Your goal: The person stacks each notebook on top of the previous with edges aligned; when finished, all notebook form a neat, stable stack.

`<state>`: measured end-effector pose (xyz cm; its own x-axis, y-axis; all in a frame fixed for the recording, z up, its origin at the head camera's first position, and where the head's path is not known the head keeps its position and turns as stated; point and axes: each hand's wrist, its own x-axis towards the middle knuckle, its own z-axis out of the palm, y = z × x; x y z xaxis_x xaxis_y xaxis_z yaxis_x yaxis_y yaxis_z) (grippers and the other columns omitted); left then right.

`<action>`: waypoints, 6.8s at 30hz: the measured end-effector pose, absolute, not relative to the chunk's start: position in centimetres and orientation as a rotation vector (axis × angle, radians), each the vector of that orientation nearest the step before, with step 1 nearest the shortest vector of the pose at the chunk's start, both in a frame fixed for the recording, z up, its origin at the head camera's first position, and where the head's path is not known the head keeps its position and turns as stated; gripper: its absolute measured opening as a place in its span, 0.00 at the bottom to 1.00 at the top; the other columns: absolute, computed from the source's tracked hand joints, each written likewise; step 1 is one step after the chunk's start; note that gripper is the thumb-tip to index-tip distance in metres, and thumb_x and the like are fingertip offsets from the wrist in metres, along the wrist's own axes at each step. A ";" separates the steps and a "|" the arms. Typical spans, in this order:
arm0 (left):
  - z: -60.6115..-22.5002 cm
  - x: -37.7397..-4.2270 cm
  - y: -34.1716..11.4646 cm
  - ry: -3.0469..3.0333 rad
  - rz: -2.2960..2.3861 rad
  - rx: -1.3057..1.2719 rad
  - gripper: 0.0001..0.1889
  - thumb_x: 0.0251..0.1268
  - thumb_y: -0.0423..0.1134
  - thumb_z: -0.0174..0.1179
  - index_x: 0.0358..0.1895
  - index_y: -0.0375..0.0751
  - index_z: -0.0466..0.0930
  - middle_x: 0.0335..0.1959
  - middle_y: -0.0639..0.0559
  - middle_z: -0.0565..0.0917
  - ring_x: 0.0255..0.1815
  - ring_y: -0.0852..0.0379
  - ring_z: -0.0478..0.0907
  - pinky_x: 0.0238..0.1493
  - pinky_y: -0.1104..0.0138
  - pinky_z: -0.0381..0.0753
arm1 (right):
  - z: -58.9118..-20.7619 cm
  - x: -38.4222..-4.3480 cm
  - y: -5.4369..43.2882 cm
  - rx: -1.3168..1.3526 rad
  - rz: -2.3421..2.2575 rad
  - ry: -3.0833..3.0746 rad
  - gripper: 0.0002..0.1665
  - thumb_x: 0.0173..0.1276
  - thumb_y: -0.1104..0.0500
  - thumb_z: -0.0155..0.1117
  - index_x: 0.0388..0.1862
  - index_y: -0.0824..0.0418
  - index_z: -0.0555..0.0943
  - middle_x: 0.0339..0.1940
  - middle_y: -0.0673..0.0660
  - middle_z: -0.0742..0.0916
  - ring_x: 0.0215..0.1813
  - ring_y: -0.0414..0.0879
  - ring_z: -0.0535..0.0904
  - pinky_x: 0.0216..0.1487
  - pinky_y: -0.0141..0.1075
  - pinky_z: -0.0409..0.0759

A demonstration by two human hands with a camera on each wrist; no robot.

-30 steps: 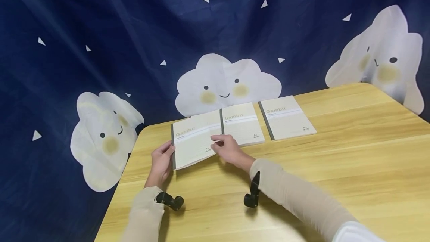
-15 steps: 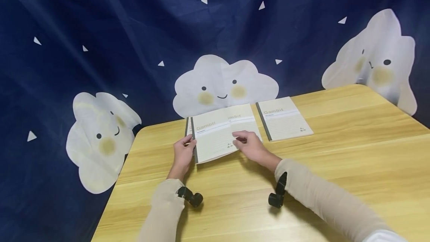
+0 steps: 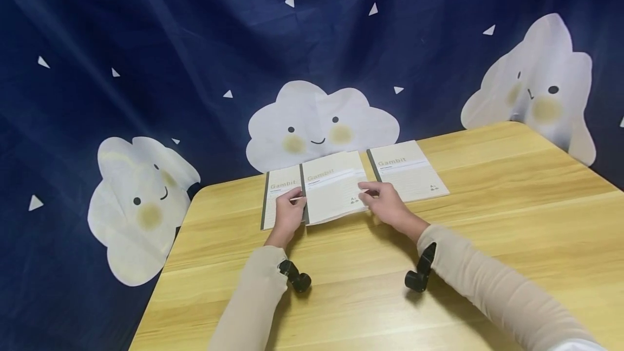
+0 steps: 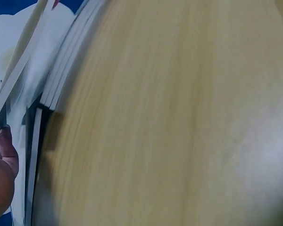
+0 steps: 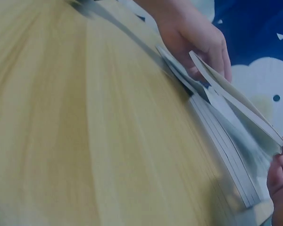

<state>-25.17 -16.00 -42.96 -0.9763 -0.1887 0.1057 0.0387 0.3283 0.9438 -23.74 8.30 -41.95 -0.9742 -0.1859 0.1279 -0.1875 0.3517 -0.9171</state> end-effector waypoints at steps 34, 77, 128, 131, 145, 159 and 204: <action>-42.0 -26.5 -13.8 -2.706 -1.646 -0.067 0.22 0.67 0.27 0.48 0.64 0.31 0.67 0.62 0.36 0.72 0.63 0.46 0.68 0.60 0.58 0.73 | -42.6 -25.9 9.1 0.402 1.297 -2.712 0.16 0.65 0.68 0.53 0.18 0.61 0.62 0.16 0.53 0.64 0.22 0.45 0.59 0.26 0.33 0.57; -40.2 -27.0 -9.6 -2.864 -1.237 -0.058 0.26 0.65 0.40 0.51 0.66 0.36 0.67 0.64 0.37 0.68 0.66 0.37 0.62 0.65 0.40 0.56 | -41.1 -27.1 13.9 0.200 1.283 -2.787 0.26 0.68 0.59 0.52 0.61 0.73 0.71 0.54 0.71 0.80 0.55 0.64 0.77 0.56 0.51 0.75; -40.5 -26.1 2.7 -2.524 -2.084 -0.017 0.31 0.59 0.29 0.56 0.67 0.30 0.61 0.66 0.33 0.64 0.69 0.42 0.61 0.66 0.56 0.65 | -39.7 -26.7 22.8 -0.273 1.452 -2.916 0.35 0.70 0.53 0.46 0.66 0.78 0.60 0.67 0.76 0.64 0.68 0.68 0.57 0.68 0.55 0.61; -40.4 -26.0 2.5 -2.500 -2.110 0.000 0.30 0.60 0.29 0.56 0.67 0.30 0.61 0.66 0.34 0.65 0.69 0.43 0.61 0.66 0.57 0.66 | -39.7 -26.7 22.9 -0.279 1.469 -2.923 0.35 0.70 0.53 0.46 0.66 0.78 0.60 0.67 0.76 0.64 0.68 0.67 0.58 0.68 0.54 0.61; -40.7 -26.2 2.5 -2.328 -2.221 0.171 0.25 0.59 0.25 0.57 0.61 0.23 0.67 0.53 0.39 0.74 0.56 0.49 0.72 0.57 0.65 0.75 | -40.3 -26.5 23.0 -0.277 1.597 -2.866 0.35 0.71 0.53 0.47 0.65 0.80 0.61 0.67 0.76 0.65 0.68 0.65 0.59 0.68 0.53 0.60; -41.4 -26.7 2.1 -2.113 -2.435 0.187 0.25 0.55 0.20 0.55 0.60 0.21 0.68 0.44 0.42 0.75 0.47 0.51 0.77 0.51 0.67 0.80 | -40.6 -26.4 23.8 -0.286 2.173 -2.492 0.32 0.70 0.63 0.45 0.69 0.77 0.55 0.25 0.40 0.79 0.27 0.29 0.75 0.29 0.24 0.76; -41.1 -24.8 -5.5 -2.110 -2.381 0.017 0.25 0.57 0.20 0.50 0.61 0.24 0.68 0.46 0.41 0.74 0.45 0.54 0.74 0.49 0.68 0.80 | -40.7 -24.1 17.8 0.017 2.365 -2.190 0.30 0.72 0.63 0.51 0.68 0.77 0.59 0.32 0.42 0.82 0.27 0.32 0.74 0.26 0.26 0.73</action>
